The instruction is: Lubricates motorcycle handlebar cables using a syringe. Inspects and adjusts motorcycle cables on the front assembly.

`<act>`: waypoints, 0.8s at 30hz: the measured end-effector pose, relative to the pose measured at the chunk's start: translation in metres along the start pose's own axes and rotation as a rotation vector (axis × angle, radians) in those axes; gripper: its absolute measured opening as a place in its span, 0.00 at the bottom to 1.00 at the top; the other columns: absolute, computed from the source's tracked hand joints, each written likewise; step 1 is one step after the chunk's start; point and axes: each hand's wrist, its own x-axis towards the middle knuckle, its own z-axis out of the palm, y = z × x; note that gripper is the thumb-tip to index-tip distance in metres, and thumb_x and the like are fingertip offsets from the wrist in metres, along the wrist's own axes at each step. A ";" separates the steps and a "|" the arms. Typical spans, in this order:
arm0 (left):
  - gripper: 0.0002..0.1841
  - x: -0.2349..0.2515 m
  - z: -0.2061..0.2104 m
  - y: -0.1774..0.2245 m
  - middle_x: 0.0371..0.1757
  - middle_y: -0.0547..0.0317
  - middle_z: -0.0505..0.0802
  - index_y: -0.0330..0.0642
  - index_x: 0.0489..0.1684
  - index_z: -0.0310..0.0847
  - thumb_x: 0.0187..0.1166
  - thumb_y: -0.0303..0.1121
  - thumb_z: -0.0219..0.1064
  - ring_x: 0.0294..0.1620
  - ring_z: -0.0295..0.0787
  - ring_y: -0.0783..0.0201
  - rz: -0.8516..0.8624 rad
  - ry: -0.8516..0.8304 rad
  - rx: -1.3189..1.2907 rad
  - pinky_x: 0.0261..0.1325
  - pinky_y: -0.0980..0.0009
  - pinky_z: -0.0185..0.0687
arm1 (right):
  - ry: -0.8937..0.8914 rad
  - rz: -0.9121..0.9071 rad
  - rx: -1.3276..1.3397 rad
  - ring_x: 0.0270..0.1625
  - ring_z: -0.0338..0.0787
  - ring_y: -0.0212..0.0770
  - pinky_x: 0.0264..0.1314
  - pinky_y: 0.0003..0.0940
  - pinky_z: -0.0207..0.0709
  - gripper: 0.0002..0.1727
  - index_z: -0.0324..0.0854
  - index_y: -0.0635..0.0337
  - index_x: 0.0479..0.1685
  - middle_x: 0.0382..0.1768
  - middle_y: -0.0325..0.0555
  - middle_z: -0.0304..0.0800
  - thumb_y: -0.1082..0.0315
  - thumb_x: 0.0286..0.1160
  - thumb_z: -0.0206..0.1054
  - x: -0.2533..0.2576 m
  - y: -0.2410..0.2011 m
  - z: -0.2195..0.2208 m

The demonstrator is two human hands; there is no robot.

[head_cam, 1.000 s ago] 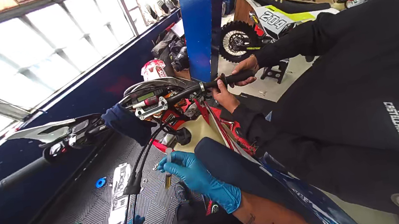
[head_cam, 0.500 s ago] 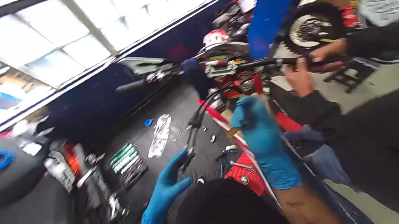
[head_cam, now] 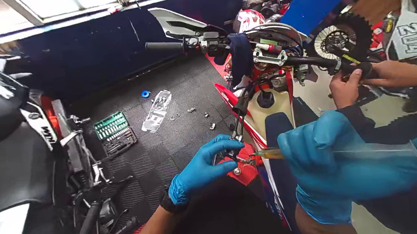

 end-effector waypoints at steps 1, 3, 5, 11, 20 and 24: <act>0.17 0.001 -0.001 -0.001 0.63 0.55 0.88 0.37 0.63 0.87 0.76 0.28 0.71 0.67 0.81 0.65 0.010 0.010 -0.011 0.73 0.67 0.78 | 0.016 0.013 -0.002 0.17 0.71 0.32 0.23 0.29 0.67 0.40 0.83 0.55 0.37 0.15 0.32 0.69 0.24 0.73 0.47 0.000 0.002 0.002; 0.14 0.001 -0.003 -0.003 0.61 0.56 0.88 0.37 0.58 0.89 0.76 0.28 0.71 0.66 0.81 0.67 0.026 0.031 -0.034 0.70 0.70 0.79 | 0.058 0.034 0.009 0.16 0.70 0.32 0.22 0.29 0.67 0.41 0.83 0.55 0.36 0.14 0.32 0.69 0.24 0.73 0.46 -0.001 0.004 0.005; 0.10 0.001 -0.005 -0.005 0.60 0.56 0.87 0.37 0.51 0.91 0.76 0.30 0.71 0.66 0.81 0.69 0.040 0.041 -0.041 0.69 0.72 0.79 | 0.091 0.047 0.026 0.15 0.68 0.32 0.20 0.29 0.65 0.40 0.82 0.55 0.34 0.13 0.32 0.66 0.24 0.73 0.46 0.001 0.004 0.010; 0.08 0.001 -0.011 -0.011 0.61 0.54 0.87 0.39 0.48 0.93 0.79 0.32 0.72 0.67 0.80 0.68 0.094 0.024 -0.022 0.72 0.72 0.77 | 0.056 0.071 -0.046 0.14 0.66 0.31 0.19 0.28 0.64 0.37 0.81 0.56 0.33 0.12 0.31 0.64 0.28 0.73 0.50 0.007 0.008 0.018; 0.08 0.001 -0.020 -0.018 0.62 0.49 0.88 0.40 0.46 0.94 0.78 0.33 0.73 0.68 0.81 0.65 0.145 0.005 0.040 0.73 0.70 0.77 | 0.141 0.105 -0.042 0.12 0.65 0.34 0.17 0.31 0.63 0.41 0.76 0.55 0.26 0.10 0.34 0.62 0.24 0.73 0.43 0.006 0.015 0.023; 0.08 0.001 -0.021 -0.016 0.62 0.49 0.88 0.41 0.46 0.94 0.79 0.34 0.73 0.69 0.80 0.65 0.133 -0.006 0.047 0.73 0.70 0.77 | 0.117 0.122 -0.084 0.12 0.65 0.32 0.17 0.30 0.63 0.42 0.80 0.57 0.28 0.10 0.34 0.64 0.25 0.73 0.42 0.006 0.018 0.027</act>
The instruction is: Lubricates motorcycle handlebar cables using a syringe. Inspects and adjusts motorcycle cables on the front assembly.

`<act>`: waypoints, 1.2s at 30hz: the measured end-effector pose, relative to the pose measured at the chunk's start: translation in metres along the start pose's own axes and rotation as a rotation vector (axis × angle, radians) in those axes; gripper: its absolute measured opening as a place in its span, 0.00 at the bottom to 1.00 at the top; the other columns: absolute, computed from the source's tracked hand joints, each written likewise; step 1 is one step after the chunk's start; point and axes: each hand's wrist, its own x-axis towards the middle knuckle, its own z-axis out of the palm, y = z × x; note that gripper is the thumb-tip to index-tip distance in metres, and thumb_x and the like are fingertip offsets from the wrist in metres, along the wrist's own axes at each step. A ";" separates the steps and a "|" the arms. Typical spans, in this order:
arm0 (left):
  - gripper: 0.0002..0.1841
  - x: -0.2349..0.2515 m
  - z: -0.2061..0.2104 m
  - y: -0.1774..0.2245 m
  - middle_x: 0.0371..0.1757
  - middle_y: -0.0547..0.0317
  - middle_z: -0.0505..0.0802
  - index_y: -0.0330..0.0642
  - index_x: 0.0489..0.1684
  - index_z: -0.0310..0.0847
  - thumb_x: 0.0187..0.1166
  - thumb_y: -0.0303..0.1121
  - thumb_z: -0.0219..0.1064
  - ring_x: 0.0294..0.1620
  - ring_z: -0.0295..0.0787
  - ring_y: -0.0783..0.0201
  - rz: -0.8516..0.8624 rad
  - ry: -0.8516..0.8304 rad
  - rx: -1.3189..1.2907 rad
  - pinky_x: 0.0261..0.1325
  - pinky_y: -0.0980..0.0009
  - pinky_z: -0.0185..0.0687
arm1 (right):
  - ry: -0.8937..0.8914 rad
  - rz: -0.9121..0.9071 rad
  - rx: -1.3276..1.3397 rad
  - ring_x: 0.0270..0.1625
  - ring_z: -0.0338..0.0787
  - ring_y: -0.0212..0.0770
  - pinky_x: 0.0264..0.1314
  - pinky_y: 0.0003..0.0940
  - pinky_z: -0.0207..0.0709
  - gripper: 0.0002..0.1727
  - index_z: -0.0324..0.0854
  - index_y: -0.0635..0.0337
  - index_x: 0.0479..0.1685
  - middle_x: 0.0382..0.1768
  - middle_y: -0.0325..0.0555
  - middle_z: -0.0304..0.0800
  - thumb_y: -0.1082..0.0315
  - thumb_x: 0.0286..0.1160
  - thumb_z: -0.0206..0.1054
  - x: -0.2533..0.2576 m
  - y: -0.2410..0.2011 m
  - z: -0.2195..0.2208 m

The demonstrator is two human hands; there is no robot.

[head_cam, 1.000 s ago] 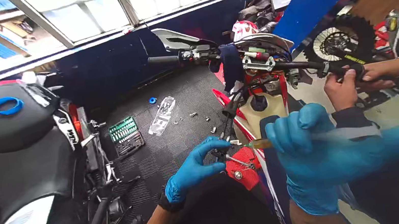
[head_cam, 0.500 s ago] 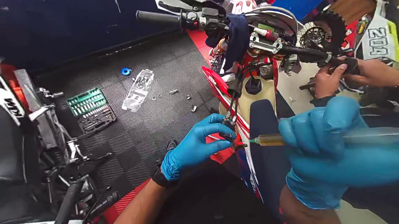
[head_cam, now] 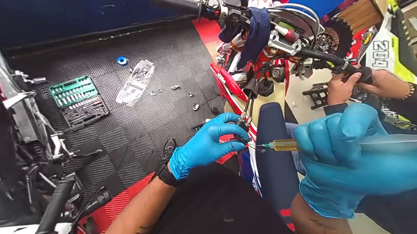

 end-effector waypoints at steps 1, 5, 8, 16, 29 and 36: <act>0.08 0.000 0.000 0.000 0.62 0.49 0.88 0.41 0.46 0.94 0.79 0.34 0.73 0.69 0.80 0.64 -0.001 -0.001 0.002 0.73 0.69 0.77 | -0.005 0.002 0.000 0.12 0.65 0.32 0.17 0.30 0.62 0.43 0.80 0.58 0.29 0.10 0.34 0.63 0.25 0.73 0.41 0.000 0.000 0.000; 0.08 -0.001 0.001 -0.001 0.62 0.49 0.88 0.40 0.46 0.94 0.79 0.33 0.72 0.70 0.80 0.64 0.004 0.004 -0.010 0.73 0.70 0.77 | 0.000 0.010 0.010 0.12 0.65 0.33 0.16 0.30 0.62 0.42 0.80 0.58 0.29 0.10 0.34 0.64 0.25 0.74 0.41 -0.001 0.000 0.001; 0.08 -0.001 0.000 -0.001 0.62 0.50 0.88 0.40 0.46 0.94 0.78 0.33 0.73 0.69 0.80 0.65 0.000 0.011 -0.015 0.73 0.71 0.77 | 0.001 0.001 0.012 0.11 0.64 0.32 0.15 0.29 0.61 0.42 0.79 0.56 0.26 0.09 0.34 0.62 0.26 0.75 0.40 0.000 0.002 0.002; 0.08 -0.003 0.000 -0.002 0.62 0.50 0.88 0.40 0.46 0.94 0.79 0.33 0.73 0.69 0.80 0.65 -0.009 0.015 -0.021 0.73 0.71 0.77 | -0.032 -0.029 -0.088 0.13 0.67 0.31 0.17 0.28 0.63 0.39 0.83 0.55 0.34 0.13 0.32 0.67 0.25 0.73 0.47 0.001 0.000 0.002; 0.10 0.002 0.001 -0.002 0.65 0.74 0.90 0.64 0.51 0.93 0.75 0.45 0.74 0.68 0.84 0.73 0.017 0.012 0.091 0.69 0.73 0.83 | -0.150 -0.068 -1.407 0.48 0.92 0.42 0.51 0.40 0.86 0.11 0.92 0.59 0.41 0.40 0.46 0.94 0.60 0.70 0.76 -0.052 0.034 -0.026; 0.11 -0.004 -0.003 0.007 0.68 0.83 0.88 0.71 0.54 0.92 0.75 0.46 0.75 0.73 0.78 0.78 -0.101 -0.012 0.054 0.75 0.76 0.76 | -0.044 -0.138 -1.460 0.39 0.91 0.47 0.39 0.45 0.83 0.08 0.90 0.58 0.33 0.31 0.47 0.90 0.63 0.70 0.71 -0.061 0.049 -0.021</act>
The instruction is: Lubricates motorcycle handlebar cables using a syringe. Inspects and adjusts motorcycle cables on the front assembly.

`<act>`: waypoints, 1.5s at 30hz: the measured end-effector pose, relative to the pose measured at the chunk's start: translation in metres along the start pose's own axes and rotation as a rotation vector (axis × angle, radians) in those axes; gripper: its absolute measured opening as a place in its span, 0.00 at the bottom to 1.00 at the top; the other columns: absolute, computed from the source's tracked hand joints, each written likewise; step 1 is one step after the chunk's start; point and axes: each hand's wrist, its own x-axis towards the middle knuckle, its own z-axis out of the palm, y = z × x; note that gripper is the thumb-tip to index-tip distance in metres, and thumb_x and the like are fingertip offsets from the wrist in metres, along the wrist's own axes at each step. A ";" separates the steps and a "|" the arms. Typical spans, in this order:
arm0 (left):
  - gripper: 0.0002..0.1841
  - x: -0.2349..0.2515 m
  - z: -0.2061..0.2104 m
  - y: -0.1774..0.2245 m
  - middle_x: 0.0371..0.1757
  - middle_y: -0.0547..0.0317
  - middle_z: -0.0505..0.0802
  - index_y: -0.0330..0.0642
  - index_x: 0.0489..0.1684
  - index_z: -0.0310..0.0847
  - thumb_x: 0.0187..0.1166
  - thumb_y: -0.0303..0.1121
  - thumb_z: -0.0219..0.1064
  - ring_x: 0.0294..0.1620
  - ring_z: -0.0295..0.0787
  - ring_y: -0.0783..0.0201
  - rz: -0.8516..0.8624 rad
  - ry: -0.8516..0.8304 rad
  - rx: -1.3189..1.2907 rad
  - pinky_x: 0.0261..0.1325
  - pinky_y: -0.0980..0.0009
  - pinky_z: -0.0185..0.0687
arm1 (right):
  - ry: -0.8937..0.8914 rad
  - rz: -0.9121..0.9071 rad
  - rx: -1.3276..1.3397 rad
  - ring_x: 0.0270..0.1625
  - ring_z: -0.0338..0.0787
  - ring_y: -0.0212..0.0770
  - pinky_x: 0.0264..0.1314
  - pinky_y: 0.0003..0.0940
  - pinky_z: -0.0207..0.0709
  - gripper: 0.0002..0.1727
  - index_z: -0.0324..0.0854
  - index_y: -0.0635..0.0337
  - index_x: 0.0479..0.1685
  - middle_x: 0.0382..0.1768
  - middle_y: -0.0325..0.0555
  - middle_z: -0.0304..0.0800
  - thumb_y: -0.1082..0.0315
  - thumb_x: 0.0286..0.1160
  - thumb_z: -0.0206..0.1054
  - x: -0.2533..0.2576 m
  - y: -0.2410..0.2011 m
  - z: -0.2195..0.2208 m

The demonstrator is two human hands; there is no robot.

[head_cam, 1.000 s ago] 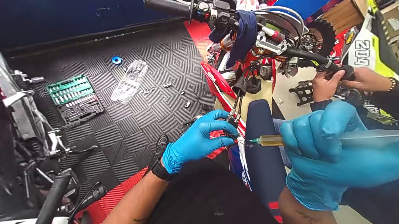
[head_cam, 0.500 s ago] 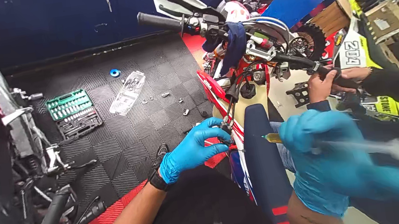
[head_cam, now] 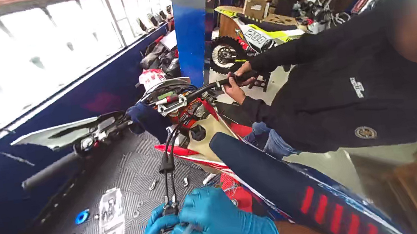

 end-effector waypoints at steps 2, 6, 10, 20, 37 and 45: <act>0.10 0.002 0.003 0.001 0.68 0.85 0.87 0.72 0.53 0.91 0.77 0.47 0.74 0.74 0.77 0.79 0.008 -0.012 0.017 0.77 0.76 0.73 | 0.057 -0.012 -0.009 0.37 0.91 0.48 0.38 0.44 0.82 0.10 0.89 0.58 0.29 0.29 0.47 0.89 0.62 0.71 0.69 -0.002 0.001 0.003; 0.09 0.005 0.021 0.004 0.67 0.87 0.87 0.73 0.52 0.91 0.78 0.51 0.72 0.73 0.77 0.80 0.073 0.026 0.031 0.76 0.77 0.73 | 0.212 -0.066 -0.051 0.32 0.89 0.46 0.34 0.42 0.80 0.12 0.85 0.58 0.21 0.24 0.46 0.87 0.62 0.69 0.68 -0.002 0.002 0.010; 0.11 0.004 0.029 0.002 0.69 0.86 0.87 0.72 0.54 0.91 0.80 0.51 0.69 0.74 0.77 0.80 0.110 0.074 0.038 0.77 0.78 0.72 | 0.298 -0.139 -0.079 0.29 0.87 0.44 0.32 0.38 0.80 0.14 0.81 0.57 0.18 0.21 0.45 0.85 0.63 0.71 0.65 0.003 -0.005 0.001; 0.10 0.011 0.024 0.002 0.69 0.82 0.86 0.70 0.54 0.91 0.78 0.48 0.72 0.74 0.76 0.79 0.131 0.035 0.004 0.77 0.80 0.71 | 0.219 -0.087 -0.053 0.26 0.85 0.41 0.27 0.36 0.76 0.12 0.82 0.55 0.19 0.19 0.41 0.81 0.62 0.68 0.67 0.004 0.003 0.008; 0.07 0.016 0.022 -0.009 0.63 0.78 0.86 0.63 0.49 0.91 0.82 0.45 0.68 0.70 0.77 0.78 0.186 0.058 0.003 0.73 0.81 0.72 | 0.232 -0.177 -0.149 0.24 0.82 0.40 0.26 0.33 0.73 0.14 0.80 0.54 0.17 0.18 0.41 0.80 0.64 0.71 0.64 0.010 -0.004 0.001; 0.07 0.015 0.016 -0.006 0.64 0.78 0.86 0.64 0.48 0.91 0.80 0.43 0.69 0.70 0.78 0.77 0.161 0.081 0.019 0.73 0.80 0.73 | 0.179 -0.158 -0.149 0.25 0.83 0.40 0.26 0.34 0.74 0.13 0.81 0.54 0.17 0.18 0.40 0.80 0.62 0.68 0.66 0.012 -0.001 0.011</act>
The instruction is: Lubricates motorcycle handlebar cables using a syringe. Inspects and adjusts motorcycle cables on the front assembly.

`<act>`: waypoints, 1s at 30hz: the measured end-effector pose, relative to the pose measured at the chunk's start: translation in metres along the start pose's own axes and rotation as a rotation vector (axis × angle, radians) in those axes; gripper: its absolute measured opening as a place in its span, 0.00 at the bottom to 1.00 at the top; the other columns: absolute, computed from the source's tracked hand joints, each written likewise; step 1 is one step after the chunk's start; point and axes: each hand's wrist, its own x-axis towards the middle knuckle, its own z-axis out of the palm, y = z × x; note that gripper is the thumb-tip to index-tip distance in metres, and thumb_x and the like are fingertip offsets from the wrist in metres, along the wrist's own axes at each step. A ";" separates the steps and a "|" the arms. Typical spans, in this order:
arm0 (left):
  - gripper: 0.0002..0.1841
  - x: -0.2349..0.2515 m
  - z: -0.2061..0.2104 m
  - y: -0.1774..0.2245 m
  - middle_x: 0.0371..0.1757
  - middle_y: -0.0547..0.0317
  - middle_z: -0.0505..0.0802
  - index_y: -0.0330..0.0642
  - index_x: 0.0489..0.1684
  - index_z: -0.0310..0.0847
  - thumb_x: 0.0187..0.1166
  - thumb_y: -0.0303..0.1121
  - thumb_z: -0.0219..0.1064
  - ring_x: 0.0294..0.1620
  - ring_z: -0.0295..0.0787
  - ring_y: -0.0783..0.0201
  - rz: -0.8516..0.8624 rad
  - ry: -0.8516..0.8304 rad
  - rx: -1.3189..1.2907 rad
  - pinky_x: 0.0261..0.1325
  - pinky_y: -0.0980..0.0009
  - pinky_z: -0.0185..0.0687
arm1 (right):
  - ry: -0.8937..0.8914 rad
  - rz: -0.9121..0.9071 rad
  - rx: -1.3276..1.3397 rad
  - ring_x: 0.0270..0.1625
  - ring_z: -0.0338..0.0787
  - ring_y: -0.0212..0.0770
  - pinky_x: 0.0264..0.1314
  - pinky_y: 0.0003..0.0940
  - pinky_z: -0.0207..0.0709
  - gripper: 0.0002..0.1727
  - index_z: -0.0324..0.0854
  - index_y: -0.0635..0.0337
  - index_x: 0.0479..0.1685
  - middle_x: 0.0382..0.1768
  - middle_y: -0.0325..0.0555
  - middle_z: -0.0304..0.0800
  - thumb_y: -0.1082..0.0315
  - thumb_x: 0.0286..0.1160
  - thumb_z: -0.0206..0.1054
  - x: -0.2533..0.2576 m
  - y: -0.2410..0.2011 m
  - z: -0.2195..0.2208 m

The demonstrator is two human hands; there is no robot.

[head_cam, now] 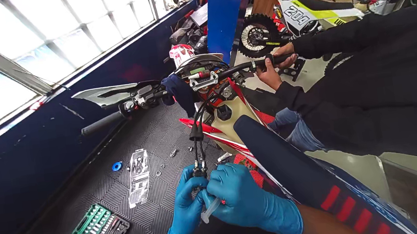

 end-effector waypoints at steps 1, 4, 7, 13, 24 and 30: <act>0.07 -0.001 0.000 -0.001 0.63 0.78 0.86 0.63 0.48 0.91 0.80 0.43 0.69 0.70 0.78 0.78 0.002 -0.001 -0.001 0.73 0.81 0.73 | 0.008 -0.009 -0.009 0.25 0.83 0.40 0.26 0.34 0.74 0.13 0.81 0.54 0.17 0.18 0.40 0.80 0.63 0.69 0.66 0.000 0.000 -0.001; 0.07 -0.001 0.001 -0.004 0.63 0.79 0.87 0.62 0.48 0.91 0.81 0.43 0.68 0.69 0.77 0.79 0.019 -0.013 -0.026 0.73 0.82 0.72 | 0.034 -0.047 -0.027 0.25 0.82 0.41 0.27 0.34 0.73 0.14 0.79 0.54 0.16 0.17 0.41 0.80 0.64 0.71 0.65 0.007 -0.008 -0.013; 0.08 0.000 0.000 -0.002 0.64 0.79 0.86 0.64 0.50 0.91 0.81 0.43 0.68 0.70 0.77 0.78 0.013 -0.004 -0.040 0.74 0.81 0.72 | 0.017 -0.039 -0.016 0.24 0.82 0.40 0.26 0.33 0.72 0.13 0.80 0.54 0.17 0.17 0.40 0.80 0.63 0.69 0.66 0.009 -0.008 -0.012; 0.06 0.001 -0.002 -0.005 0.61 0.75 0.86 0.59 0.47 0.90 0.81 0.42 0.69 0.68 0.78 0.79 0.027 -0.026 -0.005 0.71 0.81 0.74 | 0.023 -0.056 -0.049 0.26 0.83 0.40 0.27 0.33 0.73 0.14 0.81 0.55 0.17 0.18 0.41 0.82 0.64 0.70 0.65 0.006 -0.006 -0.013; 0.07 0.001 -0.003 -0.009 0.56 0.53 0.85 0.38 0.41 0.88 0.81 0.33 0.69 0.64 0.79 0.69 0.055 -0.029 -0.001 0.71 0.73 0.76 | -0.033 -0.039 0.005 0.33 0.88 0.37 0.35 0.30 0.80 0.14 0.83 0.56 0.20 0.24 0.42 0.88 0.63 0.75 0.67 0.008 0.000 -0.022; 0.06 0.002 -0.008 -0.007 0.56 0.50 0.86 0.37 0.40 0.90 0.79 0.31 0.70 0.66 0.79 0.67 0.046 -0.015 0.000 0.73 0.71 0.74 | -0.132 -0.005 0.083 0.32 0.86 0.34 0.35 0.28 0.78 0.14 0.83 0.57 0.20 0.23 0.41 0.85 0.63 0.75 0.67 0.009 0.010 -0.007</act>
